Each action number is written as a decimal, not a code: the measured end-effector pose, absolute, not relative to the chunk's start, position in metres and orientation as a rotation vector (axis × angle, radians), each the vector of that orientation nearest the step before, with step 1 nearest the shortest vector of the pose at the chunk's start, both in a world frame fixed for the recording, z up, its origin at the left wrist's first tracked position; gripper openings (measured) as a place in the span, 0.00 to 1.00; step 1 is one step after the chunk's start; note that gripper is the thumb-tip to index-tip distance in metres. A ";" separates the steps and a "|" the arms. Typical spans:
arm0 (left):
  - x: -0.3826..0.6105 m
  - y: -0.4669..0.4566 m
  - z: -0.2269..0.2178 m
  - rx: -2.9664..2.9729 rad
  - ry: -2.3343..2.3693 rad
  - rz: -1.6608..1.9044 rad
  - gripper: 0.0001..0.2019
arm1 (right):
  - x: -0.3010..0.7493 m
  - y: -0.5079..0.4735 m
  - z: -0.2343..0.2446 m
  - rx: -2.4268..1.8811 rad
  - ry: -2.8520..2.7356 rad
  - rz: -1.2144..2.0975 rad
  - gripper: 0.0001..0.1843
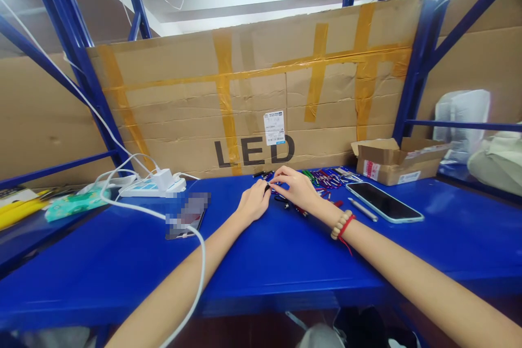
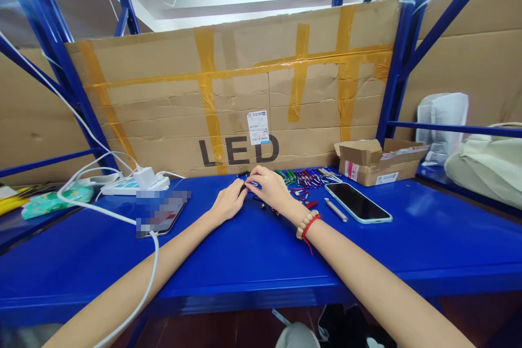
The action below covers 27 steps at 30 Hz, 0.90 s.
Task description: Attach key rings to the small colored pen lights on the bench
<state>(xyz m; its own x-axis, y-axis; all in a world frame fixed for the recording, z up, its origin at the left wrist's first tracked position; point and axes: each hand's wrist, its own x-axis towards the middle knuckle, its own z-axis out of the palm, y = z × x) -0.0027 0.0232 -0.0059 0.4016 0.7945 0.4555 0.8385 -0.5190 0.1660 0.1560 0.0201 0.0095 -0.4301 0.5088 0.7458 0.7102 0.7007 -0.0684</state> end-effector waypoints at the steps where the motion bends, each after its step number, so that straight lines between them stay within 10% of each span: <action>1: -0.003 0.024 -0.006 -2.548 -1.501 -0.748 0.10 | 0.156 0.020 0.009 -0.921 -2.128 -0.313 0.10; 27: -0.003 0.023 -0.006 -2.647 -1.540 -0.702 0.09 | 0.152 0.017 0.003 -0.929 -2.198 -0.313 0.09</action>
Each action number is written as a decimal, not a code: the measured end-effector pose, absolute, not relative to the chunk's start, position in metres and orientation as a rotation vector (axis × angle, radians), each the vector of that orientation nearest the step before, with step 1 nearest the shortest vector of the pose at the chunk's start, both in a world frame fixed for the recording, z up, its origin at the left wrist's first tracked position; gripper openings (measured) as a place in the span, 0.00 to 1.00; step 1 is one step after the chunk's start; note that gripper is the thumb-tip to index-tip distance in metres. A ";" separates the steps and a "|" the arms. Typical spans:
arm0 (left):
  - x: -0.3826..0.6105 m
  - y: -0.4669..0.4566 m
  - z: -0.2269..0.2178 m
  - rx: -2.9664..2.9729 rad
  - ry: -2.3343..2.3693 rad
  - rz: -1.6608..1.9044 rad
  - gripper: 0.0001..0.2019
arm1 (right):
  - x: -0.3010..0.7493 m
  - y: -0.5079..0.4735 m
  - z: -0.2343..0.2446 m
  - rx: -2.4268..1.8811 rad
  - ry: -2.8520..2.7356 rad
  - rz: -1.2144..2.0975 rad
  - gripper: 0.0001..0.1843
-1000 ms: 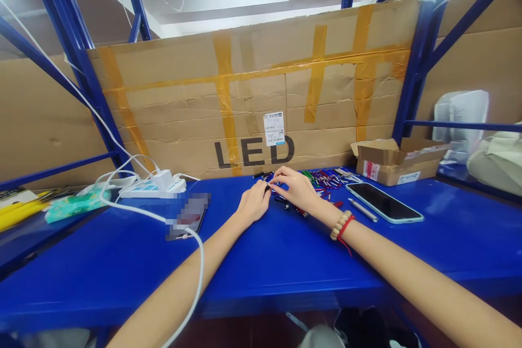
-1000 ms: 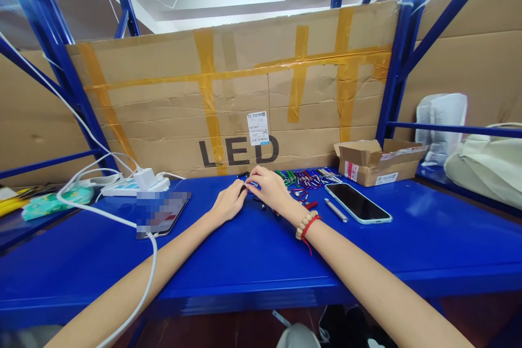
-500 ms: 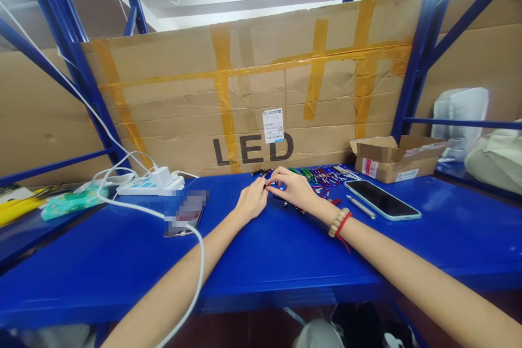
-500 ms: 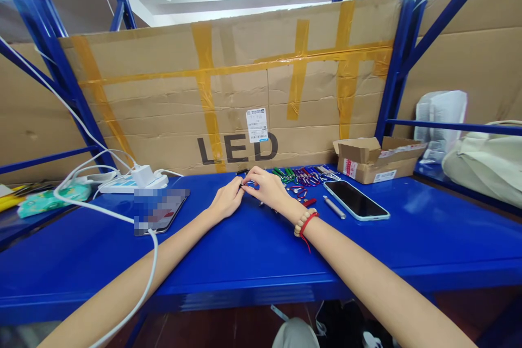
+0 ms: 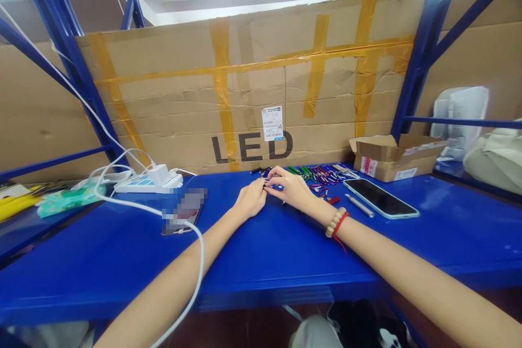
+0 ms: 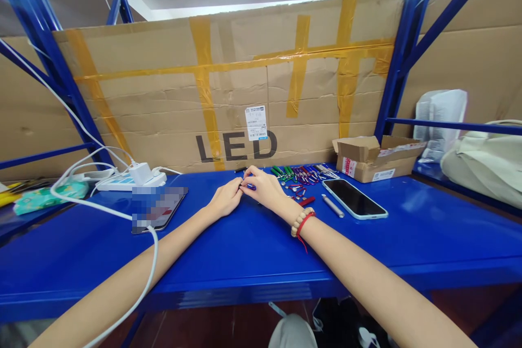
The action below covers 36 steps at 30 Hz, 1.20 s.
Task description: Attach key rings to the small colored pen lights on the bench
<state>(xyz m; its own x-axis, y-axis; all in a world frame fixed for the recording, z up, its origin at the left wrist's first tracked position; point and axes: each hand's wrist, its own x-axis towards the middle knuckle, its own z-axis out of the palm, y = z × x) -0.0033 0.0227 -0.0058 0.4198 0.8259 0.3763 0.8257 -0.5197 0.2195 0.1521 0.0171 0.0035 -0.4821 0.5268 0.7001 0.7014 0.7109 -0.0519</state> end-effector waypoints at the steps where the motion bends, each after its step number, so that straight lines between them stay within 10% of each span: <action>1: -0.004 0.022 -0.005 2.638 1.527 0.698 0.09 | 0.152 0.017 0.003 -0.931 -2.198 -0.304 0.09; 36: -0.001 0.019 -0.004 2.532 1.787 0.731 0.12 | 0.172 0.027 0.007 -1.655 -2.257 -0.015 0.08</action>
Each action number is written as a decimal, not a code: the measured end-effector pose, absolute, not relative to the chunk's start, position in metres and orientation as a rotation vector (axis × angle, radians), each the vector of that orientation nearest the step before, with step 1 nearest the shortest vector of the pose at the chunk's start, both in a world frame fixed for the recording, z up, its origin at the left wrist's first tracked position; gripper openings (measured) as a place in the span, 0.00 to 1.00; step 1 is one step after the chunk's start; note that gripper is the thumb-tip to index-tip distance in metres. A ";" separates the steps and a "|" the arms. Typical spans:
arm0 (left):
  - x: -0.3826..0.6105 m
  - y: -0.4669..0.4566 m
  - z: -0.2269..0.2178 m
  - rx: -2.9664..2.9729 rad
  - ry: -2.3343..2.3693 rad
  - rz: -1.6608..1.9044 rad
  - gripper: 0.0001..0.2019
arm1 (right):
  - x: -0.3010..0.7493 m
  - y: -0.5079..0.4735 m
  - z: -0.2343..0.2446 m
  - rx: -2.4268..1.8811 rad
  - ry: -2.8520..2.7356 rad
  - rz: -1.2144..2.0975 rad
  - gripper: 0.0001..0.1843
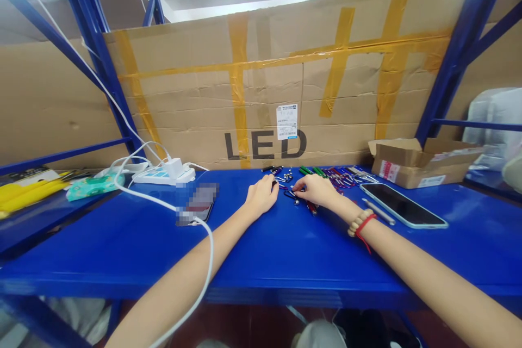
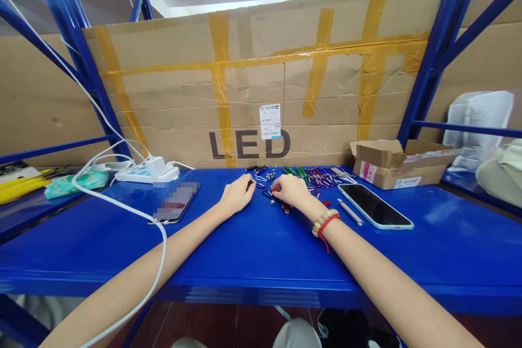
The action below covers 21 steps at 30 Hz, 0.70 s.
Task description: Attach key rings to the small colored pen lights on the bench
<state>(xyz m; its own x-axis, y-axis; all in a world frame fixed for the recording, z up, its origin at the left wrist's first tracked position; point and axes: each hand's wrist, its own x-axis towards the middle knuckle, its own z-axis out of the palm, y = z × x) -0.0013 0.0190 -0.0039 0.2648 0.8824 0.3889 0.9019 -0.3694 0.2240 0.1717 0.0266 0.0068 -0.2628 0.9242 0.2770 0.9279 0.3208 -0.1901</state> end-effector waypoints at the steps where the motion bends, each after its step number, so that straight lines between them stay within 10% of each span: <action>1: -0.001 0.019 -0.004 -2.468 -1.733 -0.712 0.12 | 0.170 0.027 0.006 -1.653 -2.253 -0.016 0.08; 21: -0.001 0.019 -0.004 -2.470 -1.702 -0.715 0.12 | 0.174 0.036 -0.002 -1.563 -2.188 0.229 0.05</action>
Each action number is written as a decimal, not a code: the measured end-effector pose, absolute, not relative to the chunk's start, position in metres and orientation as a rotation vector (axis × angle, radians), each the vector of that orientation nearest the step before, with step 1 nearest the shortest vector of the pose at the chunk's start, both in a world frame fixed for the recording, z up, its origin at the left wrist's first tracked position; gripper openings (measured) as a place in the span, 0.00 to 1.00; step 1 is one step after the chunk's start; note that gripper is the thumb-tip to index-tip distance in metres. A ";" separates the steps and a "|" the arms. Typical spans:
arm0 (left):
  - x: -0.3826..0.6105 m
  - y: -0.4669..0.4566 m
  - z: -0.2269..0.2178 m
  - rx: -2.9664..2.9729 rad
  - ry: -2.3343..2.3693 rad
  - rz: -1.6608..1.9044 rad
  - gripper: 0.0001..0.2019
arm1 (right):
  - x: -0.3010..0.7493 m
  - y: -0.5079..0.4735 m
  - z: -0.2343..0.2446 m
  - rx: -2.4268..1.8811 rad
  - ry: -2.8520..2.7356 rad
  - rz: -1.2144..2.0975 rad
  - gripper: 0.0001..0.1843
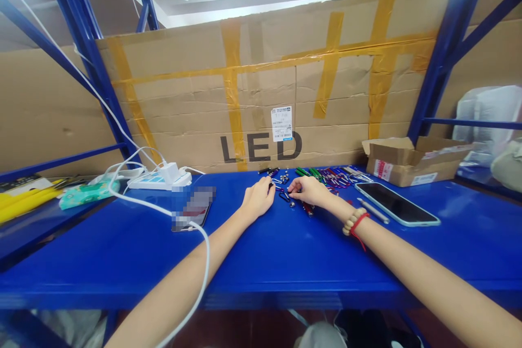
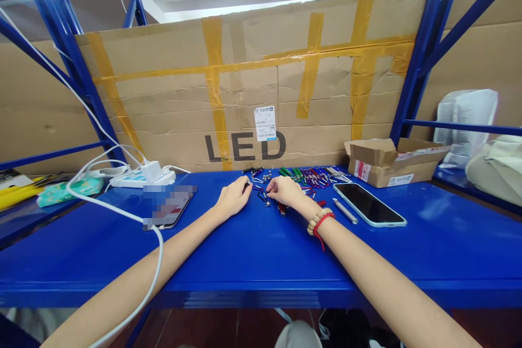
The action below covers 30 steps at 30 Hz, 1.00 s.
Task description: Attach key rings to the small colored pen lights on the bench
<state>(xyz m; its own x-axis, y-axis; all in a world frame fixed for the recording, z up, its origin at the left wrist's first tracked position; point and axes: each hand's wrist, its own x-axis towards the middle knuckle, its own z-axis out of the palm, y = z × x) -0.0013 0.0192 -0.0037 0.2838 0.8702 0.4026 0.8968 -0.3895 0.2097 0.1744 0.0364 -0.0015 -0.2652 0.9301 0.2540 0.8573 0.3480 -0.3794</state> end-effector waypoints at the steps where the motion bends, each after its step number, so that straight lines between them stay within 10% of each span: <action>1: -0.001 0.019 -0.004 -2.468 -1.705 -0.712 0.12 | 0.175 0.038 -0.003 -1.560 -2.186 0.247 0.06; 30: -0.001 0.021 -0.005 -2.513 -1.542 -0.594 0.13 | 0.158 0.020 0.008 -1.052 -2.116 -0.010 0.12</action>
